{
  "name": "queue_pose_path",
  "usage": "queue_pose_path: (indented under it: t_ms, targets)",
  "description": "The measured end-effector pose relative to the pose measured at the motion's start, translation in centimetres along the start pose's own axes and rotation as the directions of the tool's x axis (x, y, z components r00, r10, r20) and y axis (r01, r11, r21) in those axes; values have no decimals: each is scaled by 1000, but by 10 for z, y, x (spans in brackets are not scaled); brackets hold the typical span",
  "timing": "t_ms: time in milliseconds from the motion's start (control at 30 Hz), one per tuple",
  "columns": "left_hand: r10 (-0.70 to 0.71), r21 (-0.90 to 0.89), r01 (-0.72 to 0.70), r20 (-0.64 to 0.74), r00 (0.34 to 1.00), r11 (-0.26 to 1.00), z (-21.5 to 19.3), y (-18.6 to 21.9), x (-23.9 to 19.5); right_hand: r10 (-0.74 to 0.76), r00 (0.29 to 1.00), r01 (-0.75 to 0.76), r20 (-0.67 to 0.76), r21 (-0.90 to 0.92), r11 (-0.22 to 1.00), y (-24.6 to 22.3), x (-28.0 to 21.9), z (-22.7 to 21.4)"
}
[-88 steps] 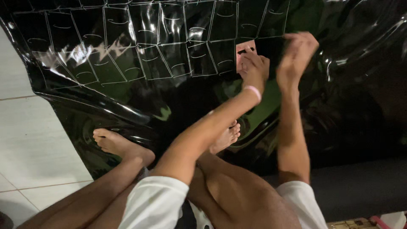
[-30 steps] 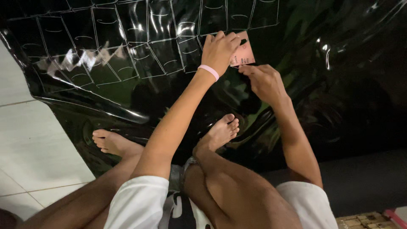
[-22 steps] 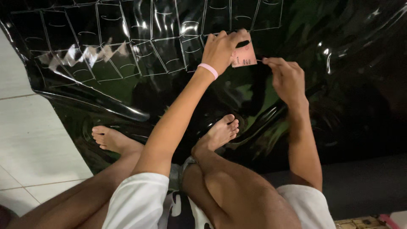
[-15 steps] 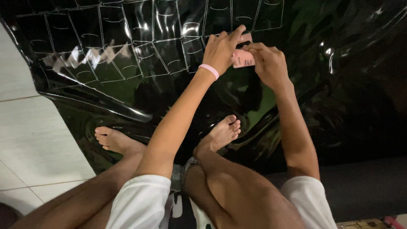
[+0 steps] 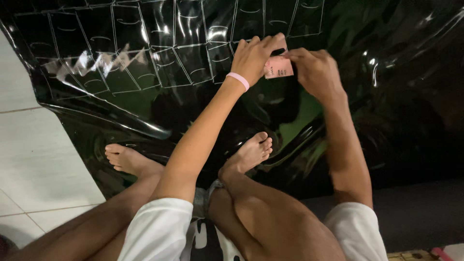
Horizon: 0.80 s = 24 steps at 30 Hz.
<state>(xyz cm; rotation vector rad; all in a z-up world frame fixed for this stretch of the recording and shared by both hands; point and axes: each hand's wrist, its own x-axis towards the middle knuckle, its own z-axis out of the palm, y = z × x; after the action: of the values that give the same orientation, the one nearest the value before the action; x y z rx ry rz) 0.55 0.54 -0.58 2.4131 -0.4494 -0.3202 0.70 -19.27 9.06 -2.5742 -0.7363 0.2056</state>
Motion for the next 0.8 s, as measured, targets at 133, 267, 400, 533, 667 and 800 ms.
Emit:
queue_pose_path:
  t_ms: [133, 267, 400, 533, 667, 800]
  targets:
    - [-3, 95, -7, 109, 994, 995, -2, 8, 5, 65, 993, -65, -103, 3, 998, 3, -12, -14]
    - [149, 276, -144, 3, 989, 950, 1, 5, 15, 259, 956, -230, -138, 193, 954, 19, -43, -16]
    - [166, 247, -105, -237, 957, 963, 0, -26, 3, 247, 918, -130, -311, 353, 927, 48, -89, -6]
    - [-538, -504, 432, -77, 840, 748, 27, -4, -8, 497, 795, -371, -347, 369, 852, 71, -114, 12]
    - [-478, -848, 135, -151, 865, 512, 68, 89, -4, 509, 832, -460, -220, 239, 855, 74, -104, 19]
    - [-389, -586, 226, -169, 905, 778, 65, 107, -35, 392, 904, -383, -170, 84, 920, 73, -91, 11]
